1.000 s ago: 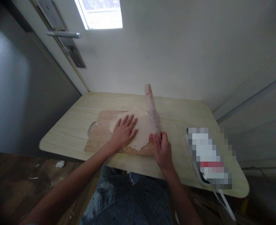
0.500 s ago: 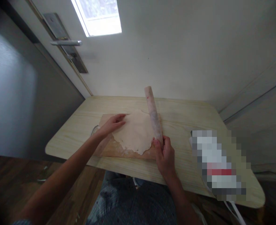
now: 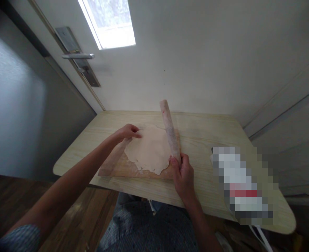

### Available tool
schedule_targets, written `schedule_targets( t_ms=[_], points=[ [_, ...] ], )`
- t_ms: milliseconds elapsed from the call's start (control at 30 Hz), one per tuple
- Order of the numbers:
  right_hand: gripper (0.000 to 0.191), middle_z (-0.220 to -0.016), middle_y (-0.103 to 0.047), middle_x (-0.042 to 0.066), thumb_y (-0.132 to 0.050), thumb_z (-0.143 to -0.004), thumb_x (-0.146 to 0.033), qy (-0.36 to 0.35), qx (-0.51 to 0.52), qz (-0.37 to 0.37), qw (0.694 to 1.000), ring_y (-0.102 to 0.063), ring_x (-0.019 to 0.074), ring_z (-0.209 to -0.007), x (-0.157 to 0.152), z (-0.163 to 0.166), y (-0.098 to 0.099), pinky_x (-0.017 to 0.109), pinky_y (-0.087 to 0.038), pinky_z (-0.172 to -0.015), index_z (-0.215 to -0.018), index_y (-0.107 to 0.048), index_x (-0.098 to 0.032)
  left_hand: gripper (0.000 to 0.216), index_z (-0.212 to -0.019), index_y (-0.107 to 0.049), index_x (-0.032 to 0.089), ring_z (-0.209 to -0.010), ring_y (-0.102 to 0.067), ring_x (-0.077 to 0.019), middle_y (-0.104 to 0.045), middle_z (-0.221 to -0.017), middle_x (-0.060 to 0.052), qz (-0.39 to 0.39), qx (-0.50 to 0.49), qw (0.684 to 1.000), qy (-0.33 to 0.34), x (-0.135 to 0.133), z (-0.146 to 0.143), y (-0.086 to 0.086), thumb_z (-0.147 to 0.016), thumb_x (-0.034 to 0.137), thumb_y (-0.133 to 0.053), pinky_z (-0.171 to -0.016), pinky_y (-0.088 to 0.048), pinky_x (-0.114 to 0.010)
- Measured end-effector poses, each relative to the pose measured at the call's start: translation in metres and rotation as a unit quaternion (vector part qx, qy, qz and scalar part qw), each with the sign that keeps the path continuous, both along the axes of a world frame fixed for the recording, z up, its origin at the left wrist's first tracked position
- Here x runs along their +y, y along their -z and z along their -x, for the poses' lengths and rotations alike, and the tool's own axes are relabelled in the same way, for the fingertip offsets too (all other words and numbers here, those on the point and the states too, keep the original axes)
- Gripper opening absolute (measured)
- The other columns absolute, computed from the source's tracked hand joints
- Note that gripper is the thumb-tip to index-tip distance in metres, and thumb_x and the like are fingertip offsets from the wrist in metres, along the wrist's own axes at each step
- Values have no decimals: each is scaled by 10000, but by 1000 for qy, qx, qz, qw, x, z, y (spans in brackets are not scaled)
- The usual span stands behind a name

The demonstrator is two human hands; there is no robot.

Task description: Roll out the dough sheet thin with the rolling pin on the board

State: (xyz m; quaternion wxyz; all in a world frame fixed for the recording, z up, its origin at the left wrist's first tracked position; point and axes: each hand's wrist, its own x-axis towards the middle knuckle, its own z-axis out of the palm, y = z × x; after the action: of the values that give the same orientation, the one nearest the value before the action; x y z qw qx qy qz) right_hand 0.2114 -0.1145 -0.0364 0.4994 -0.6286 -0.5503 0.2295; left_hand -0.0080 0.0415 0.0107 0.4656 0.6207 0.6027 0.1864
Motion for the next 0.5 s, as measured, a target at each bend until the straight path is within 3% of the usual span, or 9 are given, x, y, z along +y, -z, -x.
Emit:
schedule_targets(
  t_ms=[167,300,400,500],
  points=[
    [286,-743,-657,67,-430,-805,-473,9,14,8,1000,-617,198,-686,0,1,0,314,-466,-587,-864,-485,-199,130,-606,-633,130,-439,-458,-80,-553,-498,24,-5,-12,1000,24,-10,4,-3,-530,210,-702,-428,-311,-201],
    [306,-745,-653,71,-433,-798,-495,10,24,13,1000,-613,196,-700,0,2,0,314,-465,-589,-845,-481,-196,232,-762,-673,142,-535,-553,-115,-656,-649,-17,70,-76,992,74,-26,6,-7,-547,222,-701,-426,-356,-185],
    [296,-740,-652,67,-437,-800,-486,10,26,5,1000,-610,192,-708,0,2,0,304,-464,-580,-838,-487,-197,234,-798,-672,137,-633,-601,-145,-688,-770,-46,83,-131,985,76,-38,6,-4,-577,213,-685,-521,-446,-217],
    [286,-733,-650,61,-436,-806,-476,7,23,-4,1000,-610,193,-705,0,2,0,308,-465,-590,-849,-487,-198,234,-833,-658,123,-672,-615,-148,-689,-822,-62,60,-182,981,35,-46,7,5,-609,191,-661,-633,-486,-264]
  ],
)
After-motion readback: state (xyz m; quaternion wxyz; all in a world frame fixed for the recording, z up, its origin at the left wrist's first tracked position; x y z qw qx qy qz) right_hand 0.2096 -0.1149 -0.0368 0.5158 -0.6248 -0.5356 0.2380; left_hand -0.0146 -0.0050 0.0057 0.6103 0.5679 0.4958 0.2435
